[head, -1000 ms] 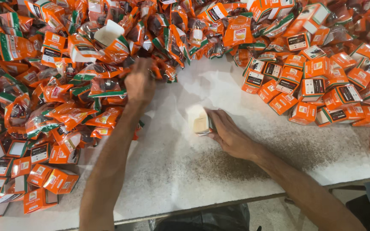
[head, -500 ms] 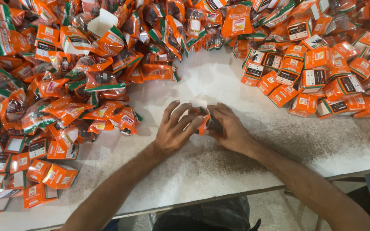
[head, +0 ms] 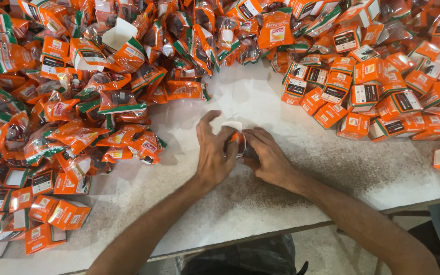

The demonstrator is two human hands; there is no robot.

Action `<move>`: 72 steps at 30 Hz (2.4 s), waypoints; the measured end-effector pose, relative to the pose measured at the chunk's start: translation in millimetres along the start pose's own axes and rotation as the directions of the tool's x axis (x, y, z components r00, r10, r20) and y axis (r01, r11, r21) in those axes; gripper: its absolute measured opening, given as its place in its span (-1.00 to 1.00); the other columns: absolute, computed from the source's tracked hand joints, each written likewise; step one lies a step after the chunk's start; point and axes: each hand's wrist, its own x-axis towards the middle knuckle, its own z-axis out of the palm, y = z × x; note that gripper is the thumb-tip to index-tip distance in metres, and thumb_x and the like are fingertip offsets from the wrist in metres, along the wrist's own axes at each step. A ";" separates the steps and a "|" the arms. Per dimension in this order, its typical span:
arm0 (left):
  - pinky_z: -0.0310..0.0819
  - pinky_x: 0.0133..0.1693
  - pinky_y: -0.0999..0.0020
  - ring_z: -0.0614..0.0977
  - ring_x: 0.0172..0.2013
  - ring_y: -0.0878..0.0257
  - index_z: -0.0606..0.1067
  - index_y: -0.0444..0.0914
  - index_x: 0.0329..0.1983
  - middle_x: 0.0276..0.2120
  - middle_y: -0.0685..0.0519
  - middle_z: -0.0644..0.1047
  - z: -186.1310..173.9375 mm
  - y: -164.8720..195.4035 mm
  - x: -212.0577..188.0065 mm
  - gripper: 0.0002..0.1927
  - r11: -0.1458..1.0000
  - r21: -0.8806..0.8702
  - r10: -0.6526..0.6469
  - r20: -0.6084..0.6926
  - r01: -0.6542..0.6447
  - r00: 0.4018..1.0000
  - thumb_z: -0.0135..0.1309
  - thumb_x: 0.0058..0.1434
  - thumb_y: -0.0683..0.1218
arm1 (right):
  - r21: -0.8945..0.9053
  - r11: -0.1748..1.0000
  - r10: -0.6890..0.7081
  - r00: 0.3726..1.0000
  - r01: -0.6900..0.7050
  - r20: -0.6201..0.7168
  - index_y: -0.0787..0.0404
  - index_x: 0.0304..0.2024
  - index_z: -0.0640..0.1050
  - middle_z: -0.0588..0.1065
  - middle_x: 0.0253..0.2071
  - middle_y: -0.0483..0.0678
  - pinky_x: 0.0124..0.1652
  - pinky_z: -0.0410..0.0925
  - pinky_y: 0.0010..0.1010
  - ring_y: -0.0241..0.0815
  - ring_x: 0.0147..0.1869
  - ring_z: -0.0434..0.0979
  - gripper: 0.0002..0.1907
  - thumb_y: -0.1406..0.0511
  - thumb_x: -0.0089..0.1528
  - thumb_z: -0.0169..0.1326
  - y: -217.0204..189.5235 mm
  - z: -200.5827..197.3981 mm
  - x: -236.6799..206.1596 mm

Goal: The person repeatedly picks small orange and green packets from a pile, places them into small orange cardboard boxes, folds the flaps closed, and sets the finished boxes aside. The process is continuous and repetitive throughout the clip.

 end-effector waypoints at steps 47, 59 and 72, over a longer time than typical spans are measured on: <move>0.57 0.17 0.13 0.59 0.22 -0.11 0.51 -0.32 -0.04 0.15 -0.18 0.55 -29.4 -21.6 -14.1 -0.75 0.967 -0.202 0.203 0.253 -0.153 0.946 0.21 0.21 -0.23 | 0.118 0.987 0.105 0.994 -0.107 0.019 0.23 0.03 0.22 0.45 0.19 0.23 0.11 0.40 -0.09 0.24 0.25 0.50 -0.47 0.45 0.16 0.25 3.2 9.2 -12.4; 0.40 0.36 -0.06 0.42 0.36 -0.20 0.42 -0.32 -0.14 0.33 -0.31 0.37 -35.9 -22.9 -11.7 -0.78 0.824 -0.012 0.535 0.344 -0.566 0.772 0.18 0.19 -0.28 | 0.070 0.995 0.067 0.998 -0.068 0.021 0.24 0.10 0.22 0.43 0.16 0.21 0.13 0.39 -0.09 0.22 0.25 0.48 -0.42 0.40 0.17 0.27 1.5 5.9 -12.5; 0.34 -0.05 -0.09 0.53 -0.05 -0.17 0.44 -0.34 0.07 -0.10 -0.15 0.49 -126.5 -107.0 109.3 -0.72 0.886 0.435 0.256 -0.177 -0.157 0.950 0.16 0.32 -0.34 | -0.420 0.907 -0.198 0.844 -0.036 -0.499 0.27 0.38 0.15 0.16 0.36 0.31 0.41 0.07 0.04 0.29 0.47 0.12 -0.27 0.20 0.32 0.22 7.3 -51.2 19.7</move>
